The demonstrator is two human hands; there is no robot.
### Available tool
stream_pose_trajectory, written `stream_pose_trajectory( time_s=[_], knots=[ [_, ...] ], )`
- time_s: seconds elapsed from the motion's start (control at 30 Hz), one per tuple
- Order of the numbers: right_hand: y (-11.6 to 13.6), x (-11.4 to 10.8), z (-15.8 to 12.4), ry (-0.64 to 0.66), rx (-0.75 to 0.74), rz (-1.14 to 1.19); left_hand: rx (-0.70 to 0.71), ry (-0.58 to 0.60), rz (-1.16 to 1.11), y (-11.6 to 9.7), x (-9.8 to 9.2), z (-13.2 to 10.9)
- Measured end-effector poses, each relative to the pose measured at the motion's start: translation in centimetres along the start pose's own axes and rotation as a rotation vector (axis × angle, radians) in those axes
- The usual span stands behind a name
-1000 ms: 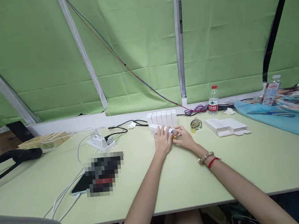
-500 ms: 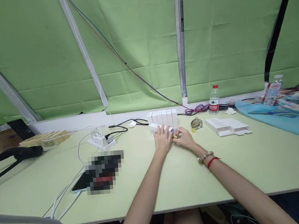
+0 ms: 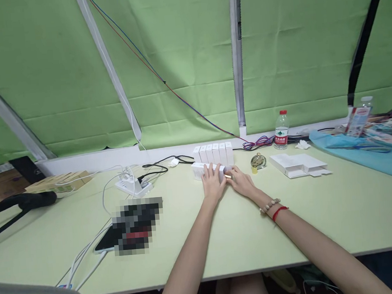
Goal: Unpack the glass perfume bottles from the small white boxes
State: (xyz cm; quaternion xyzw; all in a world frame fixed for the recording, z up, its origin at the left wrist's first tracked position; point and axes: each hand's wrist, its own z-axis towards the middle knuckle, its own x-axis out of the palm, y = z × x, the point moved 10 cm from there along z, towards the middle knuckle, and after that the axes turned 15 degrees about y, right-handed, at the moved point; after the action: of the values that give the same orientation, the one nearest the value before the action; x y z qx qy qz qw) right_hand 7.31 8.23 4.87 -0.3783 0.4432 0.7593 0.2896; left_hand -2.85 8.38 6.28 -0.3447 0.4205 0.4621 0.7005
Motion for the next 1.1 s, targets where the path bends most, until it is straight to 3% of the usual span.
stream_pose_trajectory(
  time_s=[0.6,0.77,0.87,0.97,1.1],
  knots=[
    [0.1,-0.9,-0.1,-0.095,0.001,-0.087,-0.018,0.025,0.053,-0.2,0.0,0.1],
    [-3.4,-2.9,-0.7,-0.214,0.125,0.177,-0.038,0.025,0.043,0.6,-0.1,0.2],
    [-4.6,-3.6,-1.2,-0.235,0.172,0.213,-0.060,0.005,0.030,1.3,-0.4,0.1],
    [-3.5,-3.3,-1.2,-0.202,0.110,0.210,-0.067,-0.010,0.014,1.5,-0.6,0.0],
    [0.4,-1.0,-0.6,-0.060,-0.056,0.090,-0.068,-0.017,-0.031,1.4,-0.9,-0.1]
  ],
)
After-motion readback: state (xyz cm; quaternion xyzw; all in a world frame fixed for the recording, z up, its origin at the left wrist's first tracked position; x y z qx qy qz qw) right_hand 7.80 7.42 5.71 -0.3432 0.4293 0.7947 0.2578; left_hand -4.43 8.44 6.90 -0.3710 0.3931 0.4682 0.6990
